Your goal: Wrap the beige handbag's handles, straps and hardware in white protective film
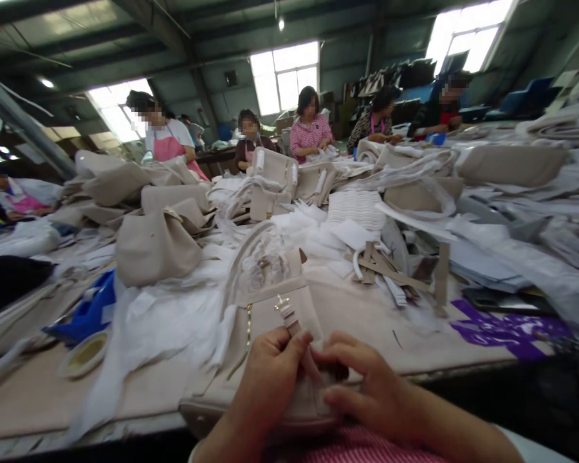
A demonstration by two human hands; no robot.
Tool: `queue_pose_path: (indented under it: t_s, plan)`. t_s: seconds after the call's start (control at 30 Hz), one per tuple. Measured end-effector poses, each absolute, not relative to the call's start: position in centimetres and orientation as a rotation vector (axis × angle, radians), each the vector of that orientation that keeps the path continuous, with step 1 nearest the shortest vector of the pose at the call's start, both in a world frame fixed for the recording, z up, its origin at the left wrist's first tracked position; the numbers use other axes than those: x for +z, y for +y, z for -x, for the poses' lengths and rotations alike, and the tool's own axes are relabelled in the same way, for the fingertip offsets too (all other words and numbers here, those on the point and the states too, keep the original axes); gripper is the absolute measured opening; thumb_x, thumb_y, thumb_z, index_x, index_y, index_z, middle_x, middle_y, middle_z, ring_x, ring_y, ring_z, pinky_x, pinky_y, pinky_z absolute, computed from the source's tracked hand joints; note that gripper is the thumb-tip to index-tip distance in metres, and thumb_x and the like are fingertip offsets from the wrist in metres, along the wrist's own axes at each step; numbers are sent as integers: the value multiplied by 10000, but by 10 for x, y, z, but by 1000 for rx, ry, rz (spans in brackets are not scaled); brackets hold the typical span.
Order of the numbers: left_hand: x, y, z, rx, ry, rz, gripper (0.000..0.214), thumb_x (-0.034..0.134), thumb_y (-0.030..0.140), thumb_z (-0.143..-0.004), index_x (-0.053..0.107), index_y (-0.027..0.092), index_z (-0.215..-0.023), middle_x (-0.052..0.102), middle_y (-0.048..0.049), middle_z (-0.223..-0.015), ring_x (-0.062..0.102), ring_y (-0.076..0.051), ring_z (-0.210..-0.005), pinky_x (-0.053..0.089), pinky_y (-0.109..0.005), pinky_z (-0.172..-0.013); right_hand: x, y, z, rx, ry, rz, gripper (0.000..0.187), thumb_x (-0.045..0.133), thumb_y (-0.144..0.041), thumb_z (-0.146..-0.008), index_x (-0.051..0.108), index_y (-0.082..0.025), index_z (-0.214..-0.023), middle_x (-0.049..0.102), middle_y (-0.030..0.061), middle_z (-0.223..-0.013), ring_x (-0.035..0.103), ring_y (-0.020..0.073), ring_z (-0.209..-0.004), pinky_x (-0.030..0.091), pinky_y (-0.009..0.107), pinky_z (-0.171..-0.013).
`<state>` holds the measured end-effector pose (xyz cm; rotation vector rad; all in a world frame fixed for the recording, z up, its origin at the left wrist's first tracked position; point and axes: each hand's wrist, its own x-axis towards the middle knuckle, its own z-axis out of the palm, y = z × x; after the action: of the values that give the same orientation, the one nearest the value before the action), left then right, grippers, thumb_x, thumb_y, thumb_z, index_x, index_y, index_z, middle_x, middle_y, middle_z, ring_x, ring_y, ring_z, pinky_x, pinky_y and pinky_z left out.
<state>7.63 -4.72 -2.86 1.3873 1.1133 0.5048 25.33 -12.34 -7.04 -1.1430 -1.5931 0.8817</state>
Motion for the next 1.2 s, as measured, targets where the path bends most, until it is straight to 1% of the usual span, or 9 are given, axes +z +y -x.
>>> queue_pose_path:
  t_s: [0.1,0.23,0.37,0.53,0.67,0.97,1.03,1.1,1.2]
  plan:
    - [-35,-49,-75,527,1162,-1375,412,639,534,-820,711,140,-728,709,-48,-658,606,-143,-581,450,-226,-561,-82,-129,-225,1036,-1489,1125,56,688,-184,-749,658,-143,-726,578,13,-775,550,138,-745,440,243,-680]
    - [-44,-52,-81,570,1053,-1192,367,723,506,-758,708,147,-834,677,-20,-675,610,-142,-626,479,-225,-604,-85,-117,-215,1313,-1390,1026,159,605,-123,-739,538,-141,-596,483,-43,-628,423,72,-570,328,191,-510]
    - [-48,-57,-84,619,975,-907,421,724,476,-775,648,179,-1064,639,16,-708,571,-111,-569,462,-207,-527,-86,-113,-228,1519,-1242,1029,293,669,-281,-763,508,-143,-562,419,-56,-543,341,56,-489,252,193,-438]
    - [-43,-64,-85,579,957,-998,305,656,455,-841,626,159,-909,586,26,-662,540,-96,-531,477,-213,-520,-67,-100,-251,1428,-1070,1142,446,646,-567,-810,653,-125,-750,459,-52,-523,369,75,-486,286,215,-465]
    - [-38,-68,-88,619,987,-1148,300,612,463,-871,601,164,-857,568,26,-655,533,-95,-515,470,-209,-490,-49,-84,-248,1429,-1057,1198,453,707,-569,-754,650,-133,-645,548,-21,-548,453,88,-527,349,225,-520]
    - [-48,-75,-87,724,966,-1077,846,692,544,-790,312,231,-1478,657,2,-711,448,-72,-416,378,-192,-415,-55,-60,-232,1464,-913,1079,395,682,-518,-781,594,-152,-662,501,-46,-442,415,83,-369,246,213,-393]
    - [-51,-71,-88,698,978,-1042,763,679,595,-776,434,217,-1392,660,-4,-686,451,-75,-404,359,-190,-404,-54,-60,-232,1221,-1087,1161,339,692,-436,-792,626,-142,-638,529,-28,-512,469,95,-470,328,217,-454]
    - [-54,-67,-88,606,987,-1082,590,628,668,-772,641,153,-1060,585,12,-529,417,-76,-361,323,-187,-379,-54,-59,-233,936,-1333,1165,274,686,-354,-804,669,-138,-637,574,-3,-608,528,115,-592,401,227,-558]
    - [-56,-61,-88,506,1026,-1209,600,585,732,-755,606,145,-632,429,34,-356,372,-71,-319,291,-181,-367,-56,-47,-246,825,-1551,1119,315,608,-385,-880,708,-141,-709,590,4,-639,546,114,-605,424,226,-586]
